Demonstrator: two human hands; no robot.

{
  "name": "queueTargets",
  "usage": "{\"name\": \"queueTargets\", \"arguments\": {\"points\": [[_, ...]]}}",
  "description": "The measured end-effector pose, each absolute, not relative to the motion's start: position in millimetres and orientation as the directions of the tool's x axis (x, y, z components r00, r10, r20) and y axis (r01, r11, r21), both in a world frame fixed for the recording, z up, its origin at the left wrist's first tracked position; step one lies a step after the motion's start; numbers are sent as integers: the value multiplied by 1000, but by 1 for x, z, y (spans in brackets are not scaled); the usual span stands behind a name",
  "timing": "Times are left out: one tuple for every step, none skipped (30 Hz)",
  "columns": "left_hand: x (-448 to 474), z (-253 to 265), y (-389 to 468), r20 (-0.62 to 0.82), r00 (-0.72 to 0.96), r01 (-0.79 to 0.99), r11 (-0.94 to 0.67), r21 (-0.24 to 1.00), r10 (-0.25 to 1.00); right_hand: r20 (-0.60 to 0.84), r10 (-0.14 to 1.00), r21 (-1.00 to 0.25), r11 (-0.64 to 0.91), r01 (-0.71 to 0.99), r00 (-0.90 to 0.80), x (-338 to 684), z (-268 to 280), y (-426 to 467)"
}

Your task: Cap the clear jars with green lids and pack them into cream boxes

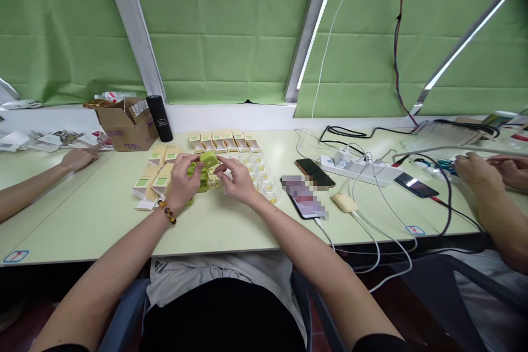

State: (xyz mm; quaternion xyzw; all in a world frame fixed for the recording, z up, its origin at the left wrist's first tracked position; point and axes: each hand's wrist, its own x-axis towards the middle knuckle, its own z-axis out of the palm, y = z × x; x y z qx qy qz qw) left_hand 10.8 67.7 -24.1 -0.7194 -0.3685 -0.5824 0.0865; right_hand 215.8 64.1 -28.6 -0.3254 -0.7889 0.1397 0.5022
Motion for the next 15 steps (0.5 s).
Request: {"name": "queueTargets", "arguments": {"points": [[11, -24, 68, 900, 49, 632, -712, 307, 432, 703, 651, -544, 751, 374, -285, 216, -29, 64], [11, -24, 68, 900, 48, 631, -711, 310, 434, 704, 650, -542, 752, 375, -286, 216, -29, 64], [11, -24, 68, 899, 46, 629, -712, 313, 436, 703, 650, -541, 752, 377, -288, 216, -28, 64], [11, -25, 68, 898, 45, 625, -714, 317, 438, 701, 652, -542, 750, 378, -289, 216, -28, 63], [11, -25, 68, 897, 44, 620, -716, 321, 441, 699, 653, -543, 749, 379, -289, 216, -28, 63], [11, -25, 68, 895, 42, 616, -717, 327, 444, 700, 654, -544, 749, 378, -288, 215, -28, 63], [11, -25, 68, 892, 40, 613, -716, 333, 450, 701, 653, -544, 749, 377, -285, 215, -28, 63], [11, -25, 68, 888, 37, 610, -714, 342, 457, 703, 652, -544, 750, 376, -283, 215, -28, 63], [11, -25, 67, 883, 33, 607, -711, 354, 468, 705, 652, -544, 750, 377, -279, 215, -28, 63], [11, -25, 67, 877, 26, 602, -708, 370, 480, 707, 651, -543, 750, 378, -276, 215, -28, 63], [11, -25, 67, 868, 19, 593, -704, 389, 496, 708, 651, -542, 750, 380, -274, 216, -28, 63], [11, -24, 66, 856, 12, 580, -701, 415, 516, 708, 650, -540, 750, 382, -274, 216, -28, 63], [12, -24, 66, 840, 4, 561, -697, 447, 542, 709, 649, -538, 751, 383, -276, 216, -28, 63], [12, -23, 65, 819, -3, 536, -690, 486, 574, 711, 646, -534, 754, 383, -278, 216, -28, 63], [13, -22, 65, 792, -10, 507, -680, 530, 611, 715, 641, -529, 757, 383, -279, 216, -29, 63]]}}
